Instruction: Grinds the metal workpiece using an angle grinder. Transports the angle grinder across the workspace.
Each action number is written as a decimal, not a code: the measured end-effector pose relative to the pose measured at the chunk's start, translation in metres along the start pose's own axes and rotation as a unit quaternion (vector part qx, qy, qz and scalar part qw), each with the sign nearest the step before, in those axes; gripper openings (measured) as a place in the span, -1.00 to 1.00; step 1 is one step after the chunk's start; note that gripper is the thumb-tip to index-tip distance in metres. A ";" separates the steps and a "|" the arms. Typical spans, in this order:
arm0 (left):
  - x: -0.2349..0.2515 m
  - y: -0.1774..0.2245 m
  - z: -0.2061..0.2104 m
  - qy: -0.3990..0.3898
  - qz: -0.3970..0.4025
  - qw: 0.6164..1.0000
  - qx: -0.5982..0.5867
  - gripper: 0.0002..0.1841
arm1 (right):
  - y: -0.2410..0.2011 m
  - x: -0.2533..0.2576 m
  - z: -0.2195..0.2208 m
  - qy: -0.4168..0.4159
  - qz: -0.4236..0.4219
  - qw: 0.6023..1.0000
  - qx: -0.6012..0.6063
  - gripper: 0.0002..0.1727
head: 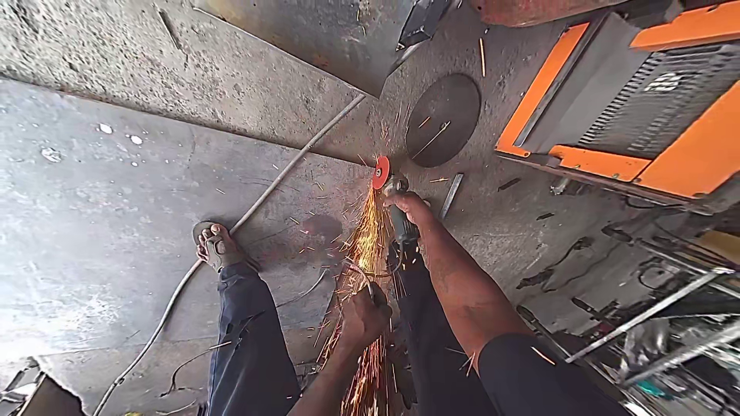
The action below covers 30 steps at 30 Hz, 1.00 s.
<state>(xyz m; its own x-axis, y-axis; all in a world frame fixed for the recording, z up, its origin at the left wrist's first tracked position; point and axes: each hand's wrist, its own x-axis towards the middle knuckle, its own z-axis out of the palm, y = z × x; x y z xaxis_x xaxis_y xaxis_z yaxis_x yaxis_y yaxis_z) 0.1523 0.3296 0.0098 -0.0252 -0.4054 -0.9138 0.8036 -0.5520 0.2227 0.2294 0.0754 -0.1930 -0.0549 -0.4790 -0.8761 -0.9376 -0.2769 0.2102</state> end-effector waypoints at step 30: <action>0.028 0.120 0.162 0.137 0.145 0.903 -0.380 -0.59 | 0.103 -0.154 -0.108 -0.197 -0.422 0.809 0.359 -0.39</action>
<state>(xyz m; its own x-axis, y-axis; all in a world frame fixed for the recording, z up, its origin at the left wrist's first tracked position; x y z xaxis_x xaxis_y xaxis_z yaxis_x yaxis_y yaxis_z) 0.1515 0.1345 0.0656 0.3171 -0.1999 -0.9271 0.9312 0.2509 0.2645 0.1784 0.0304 0.0104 0.7357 -0.0294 -0.6766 -0.6486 0.2570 -0.7164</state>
